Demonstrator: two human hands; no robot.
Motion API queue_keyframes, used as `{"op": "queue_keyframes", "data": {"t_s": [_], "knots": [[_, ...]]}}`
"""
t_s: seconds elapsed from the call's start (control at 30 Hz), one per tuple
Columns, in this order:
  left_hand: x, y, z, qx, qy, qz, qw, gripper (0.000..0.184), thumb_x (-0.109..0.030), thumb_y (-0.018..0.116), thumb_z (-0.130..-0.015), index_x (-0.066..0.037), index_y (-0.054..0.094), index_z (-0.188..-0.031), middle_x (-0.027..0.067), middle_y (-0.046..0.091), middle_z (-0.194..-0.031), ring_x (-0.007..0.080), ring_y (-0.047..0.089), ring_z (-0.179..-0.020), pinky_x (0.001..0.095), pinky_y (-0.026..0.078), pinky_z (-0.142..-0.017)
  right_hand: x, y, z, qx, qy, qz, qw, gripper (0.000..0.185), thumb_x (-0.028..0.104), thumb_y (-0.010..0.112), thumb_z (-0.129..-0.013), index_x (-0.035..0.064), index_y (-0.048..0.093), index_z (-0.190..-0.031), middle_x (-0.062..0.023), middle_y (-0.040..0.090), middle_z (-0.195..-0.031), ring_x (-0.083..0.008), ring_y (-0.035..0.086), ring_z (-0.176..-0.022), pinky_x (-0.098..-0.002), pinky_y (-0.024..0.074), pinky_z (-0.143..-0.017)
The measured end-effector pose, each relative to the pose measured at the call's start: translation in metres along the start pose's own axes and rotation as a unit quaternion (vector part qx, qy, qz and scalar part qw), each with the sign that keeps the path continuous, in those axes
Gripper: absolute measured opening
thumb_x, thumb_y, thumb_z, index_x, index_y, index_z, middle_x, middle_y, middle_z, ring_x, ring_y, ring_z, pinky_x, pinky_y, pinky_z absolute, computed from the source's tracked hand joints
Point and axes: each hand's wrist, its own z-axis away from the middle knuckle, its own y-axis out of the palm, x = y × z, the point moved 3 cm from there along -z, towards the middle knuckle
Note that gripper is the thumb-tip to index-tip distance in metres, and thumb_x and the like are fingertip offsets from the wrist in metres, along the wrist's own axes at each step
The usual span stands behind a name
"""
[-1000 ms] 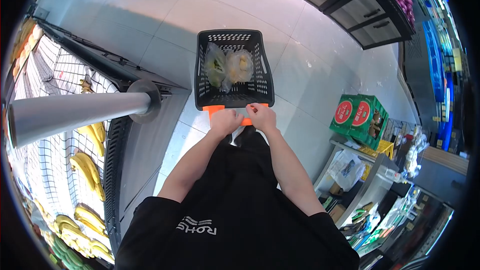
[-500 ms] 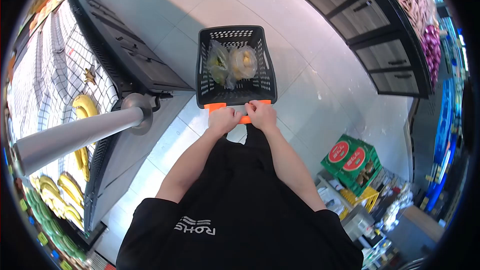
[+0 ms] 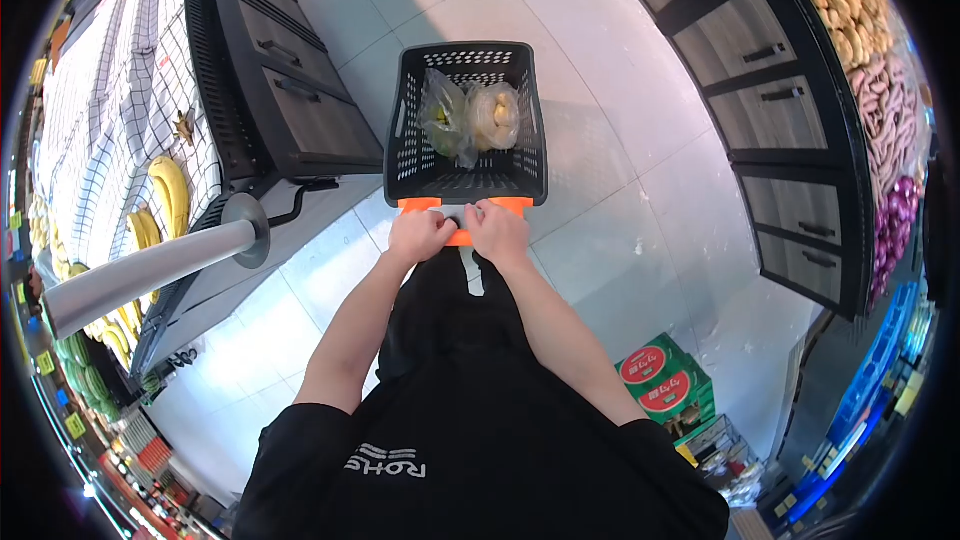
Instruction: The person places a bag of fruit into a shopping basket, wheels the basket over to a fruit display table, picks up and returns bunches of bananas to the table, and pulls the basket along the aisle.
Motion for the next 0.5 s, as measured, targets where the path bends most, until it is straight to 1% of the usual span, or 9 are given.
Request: {"op": "queue_keyframes", "data": {"t_s": [0.2, 0.33, 0.43, 0.5], "knots": [[-0.002, -0.011, -0.026, -0.022, -0.025, 0.014, 0.999, 0.039, -0.039, 0.052, -0.081, -0.006, 0.068, -0.068, 0.0162, 0.066, -0.067, 0.0344, 0.066, -0.067, 0.0447, 0.052, -0.064, 0.003, -0.009, -0.038, 0.033, -0.006, -0.002, 0.999, 0.041, 0.042, 0.051, -0.091, 0.0060, 0.069, -0.099, -0.0145, 0.070, -0.084, -0.0321, 0.068, -0.082, -0.0432, 0.0523, -0.072], [-0.005, -0.026, -0.045, -0.033, -0.031, 0.028, 0.999, 0.039, -0.040, 0.052, -0.081, -0.006, 0.069, -0.070, 0.0168, 0.066, -0.067, 0.0347, 0.066, -0.067, 0.0448, 0.052, -0.064, 0.012, -0.021, -0.065, 0.040, -0.022, 0.021, 0.999, 0.041, 0.043, 0.050, -0.091, 0.0068, 0.069, -0.100, -0.0135, 0.071, -0.084, -0.0326, 0.068, -0.082, -0.0436, 0.0519, -0.073], [-0.007, -0.036, -0.063, -0.039, -0.039, 0.037, 0.998, 0.040, -0.040, 0.051, -0.082, -0.006, 0.070, -0.071, 0.0172, 0.066, -0.068, 0.0352, 0.066, -0.067, 0.0452, 0.053, -0.065, 0.016, -0.030, -0.088, 0.047, -0.028, 0.028, 0.998, 0.041, 0.043, 0.050, -0.092, 0.0077, 0.069, -0.100, -0.0125, 0.071, -0.085, -0.0328, 0.068, -0.083, -0.0441, 0.0516, -0.074], [-0.009, -0.047, -0.075, -0.045, -0.049, 0.045, 0.997, 0.041, -0.040, 0.051, -0.082, -0.006, 0.070, -0.072, 0.0173, 0.066, -0.069, 0.0352, 0.066, -0.068, 0.0455, 0.053, -0.065, 0.022, -0.036, -0.106, 0.072, -0.023, 0.038, 0.996, 0.041, 0.044, 0.050, -0.092, 0.0087, 0.069, -0.100, -0.0124, 0.071, -0.087, -0.0323, 0.067, -0.085, -0.0439, 0.0513, -0.075]]}}
